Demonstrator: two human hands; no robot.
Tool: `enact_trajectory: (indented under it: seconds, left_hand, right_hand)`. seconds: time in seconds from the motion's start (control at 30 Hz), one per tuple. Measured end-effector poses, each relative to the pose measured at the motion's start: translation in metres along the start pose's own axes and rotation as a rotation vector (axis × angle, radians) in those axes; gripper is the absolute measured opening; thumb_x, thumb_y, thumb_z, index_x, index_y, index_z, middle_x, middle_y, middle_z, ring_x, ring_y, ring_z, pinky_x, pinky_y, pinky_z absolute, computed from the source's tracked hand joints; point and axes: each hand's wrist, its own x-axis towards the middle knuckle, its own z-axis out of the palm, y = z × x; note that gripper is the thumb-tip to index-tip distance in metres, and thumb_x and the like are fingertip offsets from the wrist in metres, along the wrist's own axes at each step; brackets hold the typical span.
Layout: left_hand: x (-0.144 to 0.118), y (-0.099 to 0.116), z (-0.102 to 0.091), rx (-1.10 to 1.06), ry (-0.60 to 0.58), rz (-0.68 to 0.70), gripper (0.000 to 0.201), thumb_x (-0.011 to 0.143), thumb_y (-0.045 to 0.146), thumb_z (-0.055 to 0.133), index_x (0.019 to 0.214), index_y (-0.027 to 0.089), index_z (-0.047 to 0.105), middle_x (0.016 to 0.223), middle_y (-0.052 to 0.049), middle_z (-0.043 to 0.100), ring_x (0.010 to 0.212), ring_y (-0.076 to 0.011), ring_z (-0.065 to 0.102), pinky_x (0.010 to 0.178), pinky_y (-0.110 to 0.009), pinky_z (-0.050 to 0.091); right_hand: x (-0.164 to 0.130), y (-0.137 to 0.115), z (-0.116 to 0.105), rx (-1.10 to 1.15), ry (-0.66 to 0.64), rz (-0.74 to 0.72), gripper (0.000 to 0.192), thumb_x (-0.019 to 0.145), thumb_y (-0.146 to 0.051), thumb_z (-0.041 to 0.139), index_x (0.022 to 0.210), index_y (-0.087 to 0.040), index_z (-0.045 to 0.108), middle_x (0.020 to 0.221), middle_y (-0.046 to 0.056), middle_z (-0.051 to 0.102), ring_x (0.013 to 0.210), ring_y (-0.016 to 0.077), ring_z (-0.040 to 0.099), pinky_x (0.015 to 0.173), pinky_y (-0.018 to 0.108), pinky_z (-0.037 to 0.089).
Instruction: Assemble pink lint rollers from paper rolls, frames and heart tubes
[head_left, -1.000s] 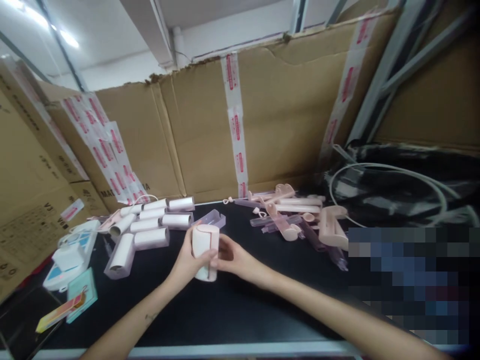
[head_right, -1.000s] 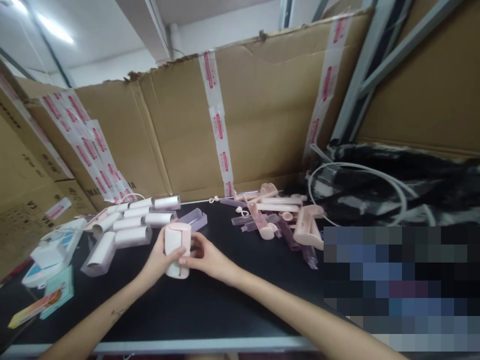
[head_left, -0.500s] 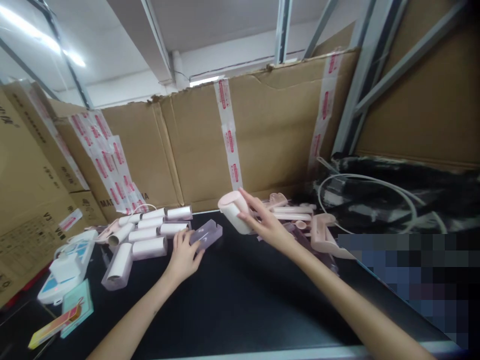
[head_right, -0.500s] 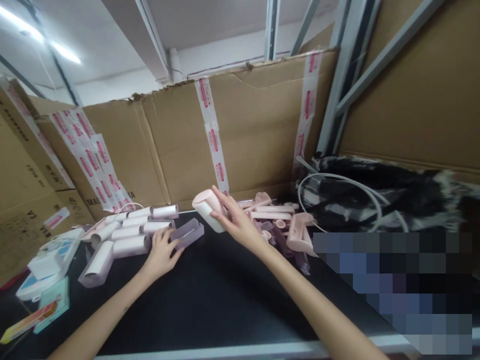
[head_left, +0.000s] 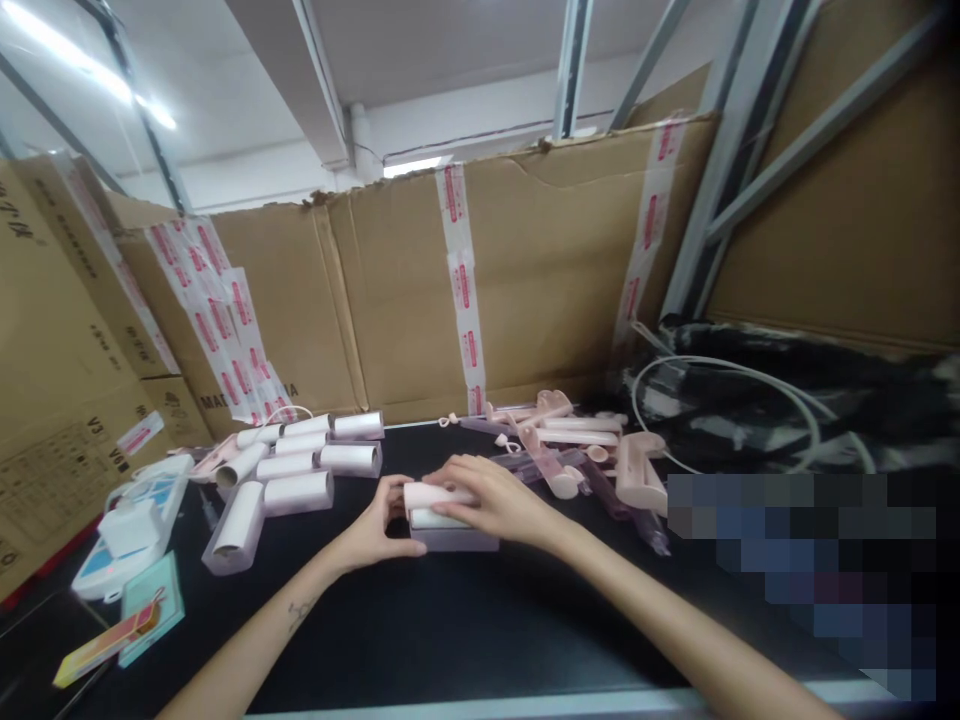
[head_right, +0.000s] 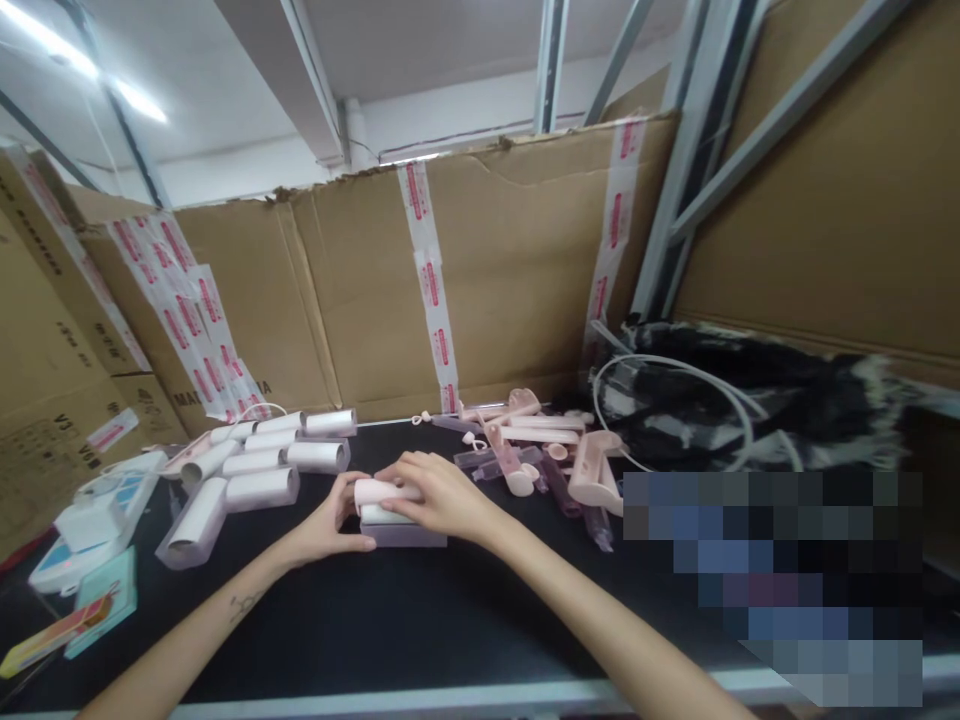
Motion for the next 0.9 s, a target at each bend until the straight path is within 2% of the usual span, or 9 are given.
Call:
enact_trajectory:
  seconds: [0.1,0.2,0.3,0.4,0.47,0.6,0.7,0.8,0.9]
  left_hand:
    - [-0.001,0.004,-0.004,0.058,0.009,-0.039,0.079,0.063,0.023,0.078,0.122,0.026,0.025,0.124,-0.011,0.046,0.115,-0.0247,0.049,0.098,-0.043,0.036]
    - [-0.002,0.004,-0.006,0.085,-0.009,-0.059,0.076,0.065,0.025,0.076,0.124,0.026,0.027,0.124,-0.009,0.045,0.117,-0.0241,0.046,0.099,-0.041,0.035]
    - [-0.002,0.004,-0.007,0.101,-0.036,-0.074,0.071,0.069,0.028,0.074,0.124,0.026,0.029,0.125,-0.008,0.042,0.118,-0.0233,0.044,0.101,-0.039,0.032]
    - [-0.004,0.005,-0.007,0.132,-0.067,-0.115,0.071,0.069,0.029,0.073,0.126,0.026,0.029,0.123,-0.007,0.042,0.115,-0.0225,0.045,0.099,-0.037,0.032]
    - [-0.005,0.007,-0.007,0.145,-0.085,-0.145,0.073,0.069,0.029,0.073,0.127,0.026,0.028,0.124,-0.007,0.041,0.113,-0.0222,0.045,0.097,-0.035,0.033]
    - [-0.006,0.014,-0.007,0.185,-0.115,-0.180,0.069,0.070,0.029,0.071,0.126,0.025,0.030,0.124,-0.007,0.041,0.108,-0.0217,0.046,0.094,-0.033,0.034]
    - [-0.006,0.017,-0.007,0.221,-0.129,-0.191,0.066,0.070,0.030,0.070,0.125,0.023,0.033,0.119,-0.006,0.045,0.105,-0.0214,0.047,0.092,-0.033,0.035]
    - [-0.005,0.020,-0.008,0.243,-0.139,-0.182,0.064,0.070,0.031,0.070,0.124,0.023,0.036,0.119,-0.006,0.045,0.109,-0.0224,0.045,0.095,-0.033,0.033]
    - [-0.004,0.023,-0.008,0.253,-0.141,-0.177,0.063,0.069,0.033,0.070,0.123,0.022,0.038,0.119,-0.006,0.045,0.109,-0.0229,0.045,0.095,-0.034,0.033]
  right_hand:
    - [-0.003,-0.004,0.008,-0.009,-0.039,-0.028,0.034,0.088,-0.042,0.049,0.113,-0.020,0.057,0.105,0.009,0.059,0.097,0.0220,0.053,0.081,0.034,0.040]
    - [-0.005,-0.008,0.009,-0.056,-0.065,-0.051,0.032,0.093,-0.037,0.039,0.114,-0.021,0.056,0.116,0.010,0.053,0.105,0.0225,0.050,0.088,0.038,0.038]
    - [-0.002,0.005,-0.006,-0.049,0.024,-0.021,0.034,0.096,-0.032,0.029,0.123,-0.024,0.050,0.126,0.008,0.049,0.115,0.0188,0.045,0.096,0.036,0.035]
    - [-0.006,0.042,-0.035,-0.248,0.194,0.256,0.034,0.094,-0.023,0.031,0.121,-0.019,0.051,0.120,0.008,0.056,0.112,0.0172,0.049,0.095,0.031,0.037]
    - [-0.018,0.073,-0.052,-0.432,0.186,0.471,0.030,0.087,-0.016,0.038,0.109,-0.017,0.059,0.112,0.010,0.060,0.107,0.0217,0.052,0.092,0.034,0.038]
    - [-0.046,0.116,-0.069,-0.518,0.139,0.655,0.028,0.072,-0.005,0.045,0.090,-0.014,0.066,0.100,0.017,0.064,0.097,0.0327,0.057,0.082,0.045,0.040]
    - [-0.050,0.122,-0.068,-0.510,0.093,0.643,0.028,0.074,-0.009,0.045,0.091,-0.014,0.066,0.101,0.017,0.064,0.097,0.0323,0.057,0.083,0.044,0.041]
    - [-0.038,0.112,-0.060,-0.452,0.008,0.509,0.026,0.077,-0.016,0.048,0.097,-0.018,0.065,0.108,0.012,0.061,0.104,0.0266,0.054,0.090,0.037,0.039]
    - [-0.028,0.098,-0.048,-0.375,-0.127,0.383,0.029,0.067,-0.022,0.059,0.096,-0.019,0.065,0.100,0.008,0.061,0.097,0.0249,0.057,0.087,0.034,0.042]
